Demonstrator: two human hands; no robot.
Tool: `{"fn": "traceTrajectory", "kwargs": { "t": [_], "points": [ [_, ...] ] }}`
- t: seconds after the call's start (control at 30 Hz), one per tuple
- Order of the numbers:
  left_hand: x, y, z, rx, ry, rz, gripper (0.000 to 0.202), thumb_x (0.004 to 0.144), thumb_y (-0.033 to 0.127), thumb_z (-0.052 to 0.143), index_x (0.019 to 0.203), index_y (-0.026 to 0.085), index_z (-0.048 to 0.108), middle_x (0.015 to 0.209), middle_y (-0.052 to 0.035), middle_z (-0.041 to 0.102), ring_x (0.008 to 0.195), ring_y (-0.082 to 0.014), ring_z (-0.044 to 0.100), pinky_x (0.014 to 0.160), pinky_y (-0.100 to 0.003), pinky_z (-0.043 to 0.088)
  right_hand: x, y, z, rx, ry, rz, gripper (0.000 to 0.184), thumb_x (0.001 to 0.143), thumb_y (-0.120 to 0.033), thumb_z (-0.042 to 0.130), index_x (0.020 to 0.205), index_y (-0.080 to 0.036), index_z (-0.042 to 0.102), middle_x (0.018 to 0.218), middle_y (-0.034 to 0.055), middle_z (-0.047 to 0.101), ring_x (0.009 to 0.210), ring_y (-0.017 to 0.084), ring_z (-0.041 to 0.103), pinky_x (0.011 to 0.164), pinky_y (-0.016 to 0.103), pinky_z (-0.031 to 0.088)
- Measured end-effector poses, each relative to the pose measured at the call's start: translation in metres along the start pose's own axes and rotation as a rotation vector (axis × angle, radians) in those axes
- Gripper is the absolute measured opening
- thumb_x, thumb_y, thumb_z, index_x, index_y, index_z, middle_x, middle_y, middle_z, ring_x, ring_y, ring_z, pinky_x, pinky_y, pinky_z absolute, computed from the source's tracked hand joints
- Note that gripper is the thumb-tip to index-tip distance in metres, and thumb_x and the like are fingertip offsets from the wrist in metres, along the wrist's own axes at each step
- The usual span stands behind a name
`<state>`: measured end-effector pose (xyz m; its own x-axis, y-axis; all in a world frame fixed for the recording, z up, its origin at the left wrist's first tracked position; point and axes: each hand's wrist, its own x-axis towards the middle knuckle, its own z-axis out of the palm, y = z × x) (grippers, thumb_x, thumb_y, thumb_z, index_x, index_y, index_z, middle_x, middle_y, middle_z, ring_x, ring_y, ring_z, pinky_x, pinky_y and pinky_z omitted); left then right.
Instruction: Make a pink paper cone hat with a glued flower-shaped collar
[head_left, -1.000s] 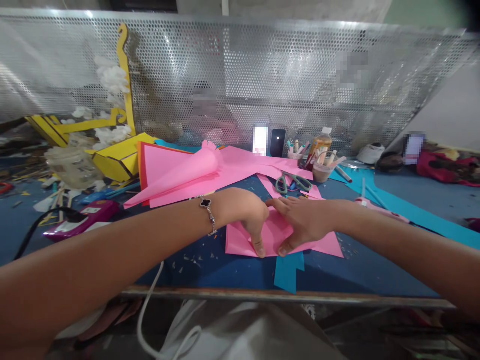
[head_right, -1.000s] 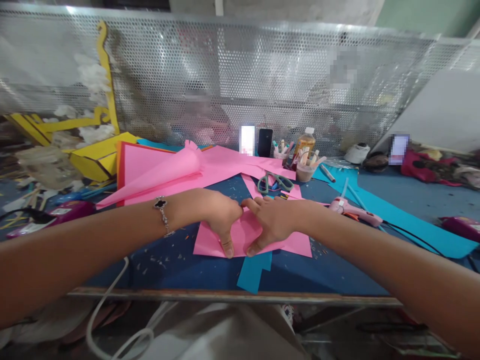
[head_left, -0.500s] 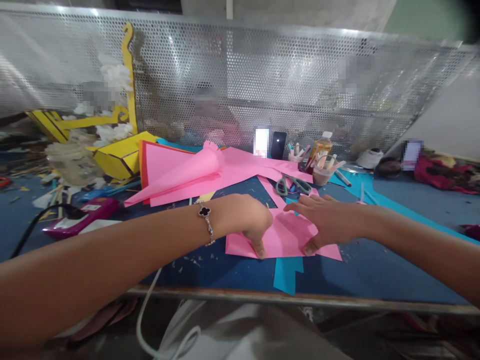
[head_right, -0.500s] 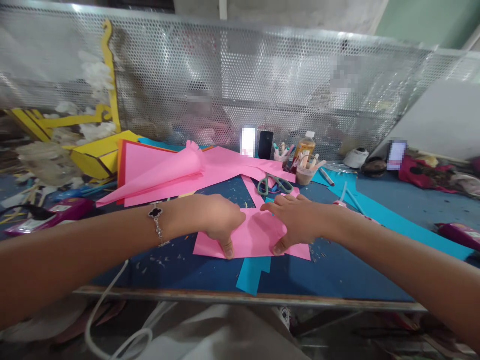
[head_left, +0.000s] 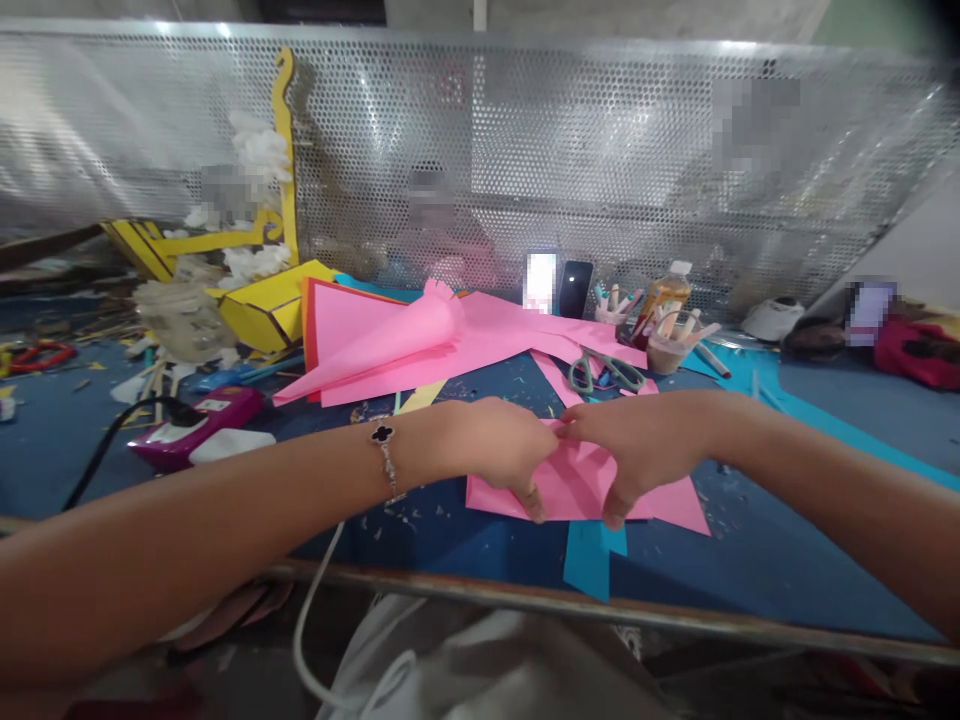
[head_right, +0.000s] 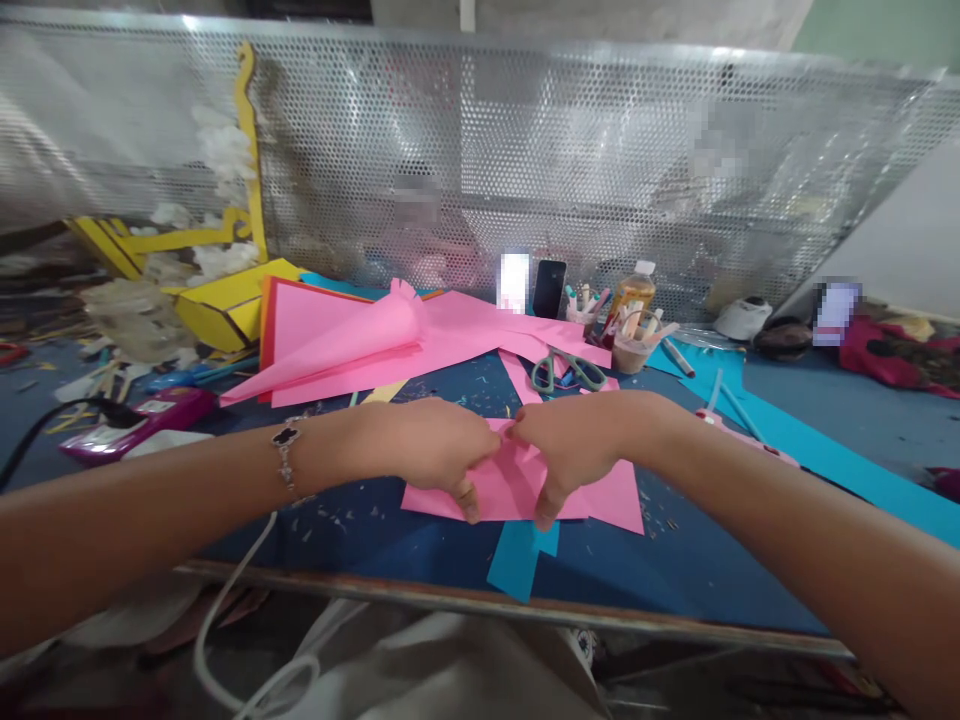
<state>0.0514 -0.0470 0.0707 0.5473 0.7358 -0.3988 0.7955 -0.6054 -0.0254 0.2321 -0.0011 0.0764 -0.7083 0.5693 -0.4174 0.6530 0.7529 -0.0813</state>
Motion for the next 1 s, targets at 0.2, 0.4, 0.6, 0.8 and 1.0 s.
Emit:
{"fn": "traceTrajectory", "kwargs": {
  "t": [0.2,0.4,0.6,0.8,1.0],
  "points": [
    [-0.051,0.0,0.039,-0.161,0.361,-0.135,0.019,0.092,0.04,0.065,0.095,0.021,0.065,0.098,-0.0065,0.074,0.087,-0.0266,0.069,0.067,-0.034,0.042,0.004,-0.01,0.007,-0.069,0.044,0.053,0.06,0.072,-0.056,0.081,0.114,-0.015,0.067,0.11,0.0143,0.068,0.092,0.035,0.069,0.066,0.038,0.048],
    [-0.082,0.002,0.086,-0.854,0.499,-0.387,0.033,0.089,0.042,0.064,0.116,0.025,0.058,0.106,-0.0025,0.071,0.064,-0.0151,0.061,0.06,-0.03,0.044,0.011,-0.008,0.01,-0.083,0.014,0.067,0.062,0.068,-0.05,0.086,0.116,-0.018,0.065,0.111,0.0123,0.068,0.093,0.034,0.069,0.064,0.035,0.046],
    [-0.066,0.003,0.099,-1.157,0.565,-0.363,0.036,0.09,0.047,0.062,0.113,0.022,0.054,0.092,0.0005,0.066,0.059,-0.0121,0.054,0.054,-0.027,0.038,0.011,-0.002,0.016,-0.069,0.04,0.054,0.064,0.069,-0.054,0.085,0.119,-0.019,0.064,0.113,0.0133,0.068,0.094,0.035,0.069,0.065,0.038,0.049],
    [-0.058,0.0,0.096,-1.039,0.627,-0.427,0.03,0.088,0.044,0.065,0.102,0.023,0.051,0.066,0.0067,0.061,0.065,-0.0167,0.055,0.062,-0.03,0.039,0.008,-0.008,0.012,-0.048,0.007,0.079,0.07,0.072,-0.047,0.086,0.132,-0.023,0.061,0.128,0.0144,0.066,0.104,0.039,0.068,0.071,0.042,0.053],
    [-0.068,0.001,0.096,-1.129,0.594,-0.481,0.037,0.082,0.047,0.071,0.104,0.025,0.051,0.068,0.0071,0.068,0.051,-0.0142,0.052,0.051,-0.027,0.037,0.012,-0.017,0.004,-0.118,-0.043,0.083,0.07,0.07,-0.049,0.087,0.129,-0.02,0.062,0.116,0.0151,0.068,0.097,0.039,0.069,0.065,0.041,0.053]
  ]
}}
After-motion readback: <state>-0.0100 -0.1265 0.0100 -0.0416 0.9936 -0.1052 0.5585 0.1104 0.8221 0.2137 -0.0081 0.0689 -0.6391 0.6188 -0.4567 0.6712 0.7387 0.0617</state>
